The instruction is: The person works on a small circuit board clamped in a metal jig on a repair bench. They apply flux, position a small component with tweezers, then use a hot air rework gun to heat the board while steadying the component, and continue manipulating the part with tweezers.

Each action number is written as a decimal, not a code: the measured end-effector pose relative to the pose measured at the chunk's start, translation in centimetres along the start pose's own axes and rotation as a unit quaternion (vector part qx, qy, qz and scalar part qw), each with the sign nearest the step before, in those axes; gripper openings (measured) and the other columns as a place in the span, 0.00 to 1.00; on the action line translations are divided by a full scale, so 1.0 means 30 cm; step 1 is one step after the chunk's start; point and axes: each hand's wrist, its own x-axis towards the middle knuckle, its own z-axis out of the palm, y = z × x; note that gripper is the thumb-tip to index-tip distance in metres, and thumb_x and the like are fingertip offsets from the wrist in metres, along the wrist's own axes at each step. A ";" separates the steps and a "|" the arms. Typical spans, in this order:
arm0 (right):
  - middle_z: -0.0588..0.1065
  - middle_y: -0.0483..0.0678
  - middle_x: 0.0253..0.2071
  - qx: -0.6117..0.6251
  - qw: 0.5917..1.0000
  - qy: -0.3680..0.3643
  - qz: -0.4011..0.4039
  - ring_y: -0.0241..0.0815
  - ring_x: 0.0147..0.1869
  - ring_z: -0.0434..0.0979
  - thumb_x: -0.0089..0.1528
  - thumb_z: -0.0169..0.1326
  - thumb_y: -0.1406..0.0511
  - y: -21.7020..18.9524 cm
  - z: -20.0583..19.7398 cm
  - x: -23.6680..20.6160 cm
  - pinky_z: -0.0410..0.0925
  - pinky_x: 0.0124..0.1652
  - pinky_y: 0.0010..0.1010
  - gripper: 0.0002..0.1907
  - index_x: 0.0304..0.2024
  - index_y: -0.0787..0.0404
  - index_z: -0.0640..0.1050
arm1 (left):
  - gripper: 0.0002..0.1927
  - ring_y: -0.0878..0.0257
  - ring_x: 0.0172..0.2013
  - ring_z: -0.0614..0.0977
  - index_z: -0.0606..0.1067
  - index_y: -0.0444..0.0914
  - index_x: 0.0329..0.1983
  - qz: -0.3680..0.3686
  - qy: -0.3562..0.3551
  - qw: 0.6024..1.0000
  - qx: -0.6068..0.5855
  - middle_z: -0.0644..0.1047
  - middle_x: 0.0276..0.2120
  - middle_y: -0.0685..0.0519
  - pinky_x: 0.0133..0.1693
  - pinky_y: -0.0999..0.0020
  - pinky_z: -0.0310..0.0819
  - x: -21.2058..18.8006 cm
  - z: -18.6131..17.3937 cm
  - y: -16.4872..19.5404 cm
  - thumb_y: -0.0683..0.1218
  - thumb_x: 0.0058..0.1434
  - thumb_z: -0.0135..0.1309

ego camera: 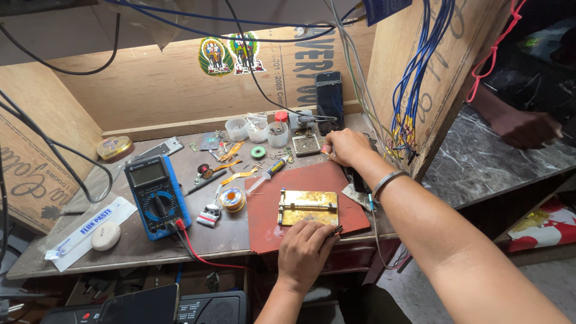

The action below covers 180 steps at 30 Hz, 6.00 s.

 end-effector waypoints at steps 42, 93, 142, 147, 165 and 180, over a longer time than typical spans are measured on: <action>0.76 0.54 0.45 0.787 0.605 0.116 0.033 0.44 0.50 0.82 0.61 0.58 0.76 -0.053 0.271 -0.711 0.76 0.52 0.35 0.13 0.41 0.61 0.67 | 0.13 0.72 0.29 0.82 0.82 0.35 0.44 -0.251 0.028 0.930 -0.268 0.84 0.29 0.55 0.34 0.76 0.78 -0.028 0.028 0.005 0.42 0.55 0.68; 0.79 0.56 0.46 0.762 0.638 0.104 0.034 0.39 0.50 0.80 0.59 0.61 0.75 -0.059 0.237 -0.696 0.75 0.52 0.31 0.12 0.39 0.63 0.70 | 0.12 0.75 0.30 0.82 0.80 0.32 0.43 -0.286 -0.026 0.897 -0.336 0.84 0.30 0.55 0.34 0.78 0.80 -0.018 0.052 -0.027 0.40 0.57 0.67; 0.80 0.48 0.43 0.671 0.711 0.208 0.004 0.31 0.44 0.79 0.60 0.63 0.74 -0.126 0.259 -0.712 0.74 0.45 0.24 0.10 0.37 0.62 0.73 | 0.12 0.70 0.36 0.83 0.76 0.32 0.44 -0.308 -0.080 0.852 -0.416 0.83 0.36 0.52 0.37 0.75 0.80 -0.006 0.019 -0.052 0.37 0.59 0.64; 0.81 0.48 0.43 0.660 0.721 0.213 0.018 0.29 0.42 0.78 0.60 0.64 0.73 -0.131 0.257 -0.714 0.73 0.43 0.23 0.10 0.37 0.62 0.73 | 0.12 0.71 0.37 0.83 0.76 0.32 0.44 -0.299 -0.074 0.855 -0.417 0.83 0.37 0.52 0.39 0.75 0.81 -0.006 0.021 -0.053 0.38 0.59 0.64; 0.81 0.49 0.45 0.619 0.755 0.214 -0.024 0.33 0.45 0.81 0.60 0.63 0.73 -0.128 0.225 -0.703 0.76 0.44 0.26 0.10 0.39 0.63 0.74 | 0.13 0.71 0.37 0.83 0.76 0.32 0.45 -0.314 -0.069 0.849 -0.420 0.83 0.36 0.51 0.39 0.75 0.80 -0.006 0.018 -0.064 0.39 0.59 0.64; 0.81 0.51 0.43 0.549 0.808 0.182 -0.113 0.37 0.47 0.81 0.61 0.60 0.75 -0.083 0.170 -0.664 0.75 0.43 0.29 0.06 0.39 0.65 0.76 | 0.12 0.72 0.31 0.79 0.77 0.31 0.46 -0.343 -0.056 0.846 -0.403 0.81 0.31 0.53 0.30 0.77 0.73 0.012 0.039 -0.077 0.39 0.61 0.62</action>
